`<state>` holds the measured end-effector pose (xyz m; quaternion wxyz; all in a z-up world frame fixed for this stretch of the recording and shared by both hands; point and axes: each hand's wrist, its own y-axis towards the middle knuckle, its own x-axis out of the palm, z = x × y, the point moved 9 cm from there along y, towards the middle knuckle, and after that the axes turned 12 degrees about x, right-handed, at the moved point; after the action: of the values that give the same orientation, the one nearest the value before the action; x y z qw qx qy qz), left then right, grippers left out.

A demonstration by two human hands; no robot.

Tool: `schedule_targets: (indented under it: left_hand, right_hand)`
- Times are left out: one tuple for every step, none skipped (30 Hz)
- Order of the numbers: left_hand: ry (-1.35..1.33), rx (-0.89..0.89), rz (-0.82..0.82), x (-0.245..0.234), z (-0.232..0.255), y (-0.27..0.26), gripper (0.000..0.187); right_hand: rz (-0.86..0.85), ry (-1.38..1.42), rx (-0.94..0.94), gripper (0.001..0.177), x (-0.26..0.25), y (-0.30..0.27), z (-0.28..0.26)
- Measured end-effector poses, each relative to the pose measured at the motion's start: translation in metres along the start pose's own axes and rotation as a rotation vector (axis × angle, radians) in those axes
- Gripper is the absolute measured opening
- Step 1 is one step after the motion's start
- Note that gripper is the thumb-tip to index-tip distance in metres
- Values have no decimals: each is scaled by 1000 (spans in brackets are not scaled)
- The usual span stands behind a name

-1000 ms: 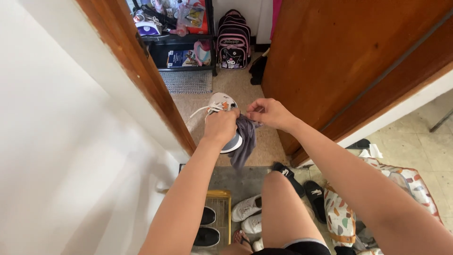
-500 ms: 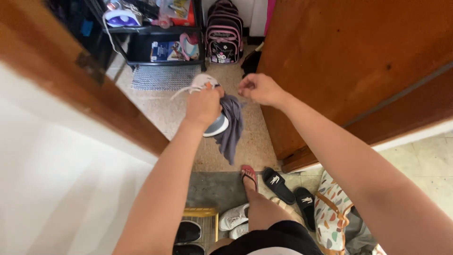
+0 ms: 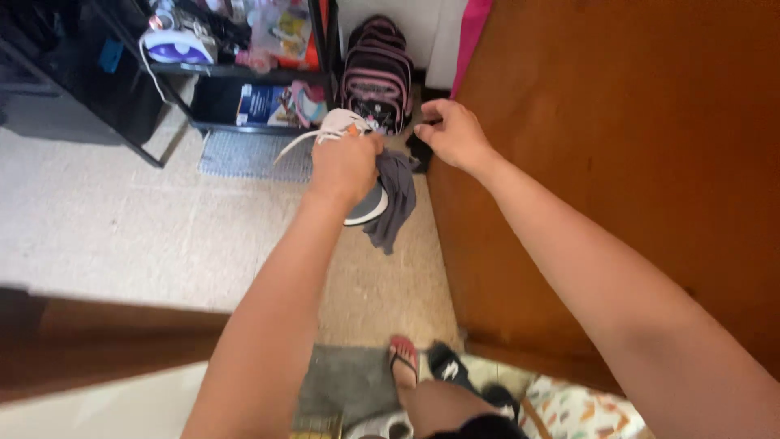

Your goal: Clean different pairs of shoes using a cloth.

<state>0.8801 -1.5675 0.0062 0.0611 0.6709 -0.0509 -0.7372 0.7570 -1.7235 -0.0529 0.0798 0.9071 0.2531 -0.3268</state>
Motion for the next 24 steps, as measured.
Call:
schedule_targets:
  left_hand:
    - [5,-1,8,0,-3,16,28]
    - [-9,-2,1,2,-5,27,26]
    - [-23,-3,-7,5,-5,36,24]
    - [-22,-3,-6,7,-7,46,24]
    - [-11,26,18,8,-6,57,24]
    - [-4,56,38,10,-4,66,23]
    - [-6,56,34,12,-3,74,23]
    - [-2,65,54,11,-2,82,24]
    - [2,74,75,9,-1,90,25]
    - [4,77,75,15,-2,98,25]
    - [16,84,73,21,-3,106,21]
    - [29,89,72,25,-4,113,18]
    - [33,92,73,26,-6,118,18]
    - [25,102,64,28,-7,126,20]
    - [17,111,54,29,-8,135,23]
    - [21,120,65,29,-11,145,23]
    - [38,112,43,32,-15,156,21]
    - [53,107,18,36,-19,166,19]
    - [56,117,26,26,-20,178,19]
    - [54,149,-19,23,-19,189,19]
    - [52,180,-65,20,-19,200,19]
    - [49,197,-66,19,-21,211,19]
    - [40,215,-105,21,-24,223,19]
    - [34,230,-137,22,-27,238,20]
  right_hand:
    - [4,0,-9,46,-4,15,-4]
    - [-2,-16,13,45,-6,26,-3]
    - [-7,-33,35,44,-7,34,-2]
    - [-7,-32,34,44,-10,41,-1]
    - [4,-6,7,45,-14,47,-3]
    - [12,19,-14,47,-18,51,-1]
    - [10,19,-10,47,-19,54,1]
    - [13,24,-11,47,-23,58,1]
    - [16,28,-11,48,-26,62,1]
    - [19,30,-11,48,-29,65,3]
    - [22,7,-8,47,-31,69,4]
    - [25,-15,-7,47,-34,72,4]
    - [28,-12,-8,47,-32,77,9]
    - [38,-57,-12,46,-32,85,14]
    - [47,-103,-16,45,-33,93,19]
    - [61,-104,-21,45,-39,97,17]
    - [58,-107,-60,43,-44,100,11]
    - [56,-110,-96,41,-48,102,6]
    - [69,-111,-97,41,-56,108,2]
    - [53,-132,-82,38,-59,114,0]
    - [37,-153,-67,36,-62,120,-2]
    - [49,-154,-55,36,-66,126,-1]
    - [60,-181,-55,33,-69,131,-2]
    - [72,-209,-60,31,-74,141,-3]
